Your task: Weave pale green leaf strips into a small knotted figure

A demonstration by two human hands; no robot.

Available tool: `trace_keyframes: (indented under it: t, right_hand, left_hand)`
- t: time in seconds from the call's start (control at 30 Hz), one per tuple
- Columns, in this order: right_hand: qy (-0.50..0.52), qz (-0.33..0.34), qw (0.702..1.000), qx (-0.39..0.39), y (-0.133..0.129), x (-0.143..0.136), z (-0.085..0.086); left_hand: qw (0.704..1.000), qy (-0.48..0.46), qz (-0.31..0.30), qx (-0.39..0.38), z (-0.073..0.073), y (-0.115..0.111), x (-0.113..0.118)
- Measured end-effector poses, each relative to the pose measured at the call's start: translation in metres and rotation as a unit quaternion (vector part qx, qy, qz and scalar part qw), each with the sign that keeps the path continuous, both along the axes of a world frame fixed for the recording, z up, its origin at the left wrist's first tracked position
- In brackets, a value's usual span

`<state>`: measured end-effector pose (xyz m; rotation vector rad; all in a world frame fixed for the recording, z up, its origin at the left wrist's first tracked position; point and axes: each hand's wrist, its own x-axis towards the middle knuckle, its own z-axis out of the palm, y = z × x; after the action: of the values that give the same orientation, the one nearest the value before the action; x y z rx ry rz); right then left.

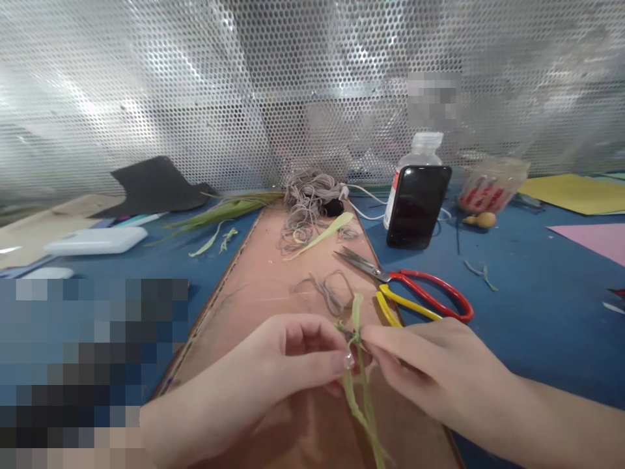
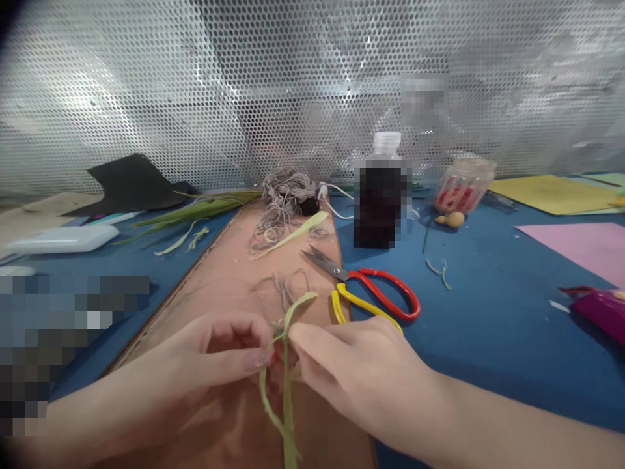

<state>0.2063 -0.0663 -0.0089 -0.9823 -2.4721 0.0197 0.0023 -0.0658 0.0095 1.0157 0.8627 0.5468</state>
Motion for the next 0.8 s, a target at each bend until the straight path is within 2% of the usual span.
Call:
trace_keyframes:
  t: [0.13,0.3,0.4,0.5,0.63,0.8]
  right_hand:
    - [0.006,-0.001,1.000,0.000,0.000,-0.001,0.001]
    - [0.038,-0.009,0.999,-0.033,-0.003,-0.005,0.001]
    - [0.056,-0.003,0.997,-0.060,-0.003,-0.006,0.000]
    - [0.068,0.004,0.996,-0.049,-0.002,-0.006,0.003]
    - [0.085,0.001,0.996,0.035,-0.001,-0.008,0.011]
    - [0.050,-0.009,0.968,0.245,-0.009,-0.012,0.015]
  left_hand:
    - [0.999,-0.029,-0.008,-0.034,0.000,0.000,0.001]
    - [0.993,-0.106,0.009,-0.046,-0.009,-0.001,0.004]
    - [0.993,-0.110,0.018,-0.039,-0.014,-0.001,0.006]
    - [0.993,-0.099,0.038,-0.042,-0.014,0.000,0.007]
    - [0.995,-0.056,0.082,-0.027,-0.013,0.002,0.009]
    - [0.992,-0.019,0.119,-0.029,-0.014,0.002,0.010]
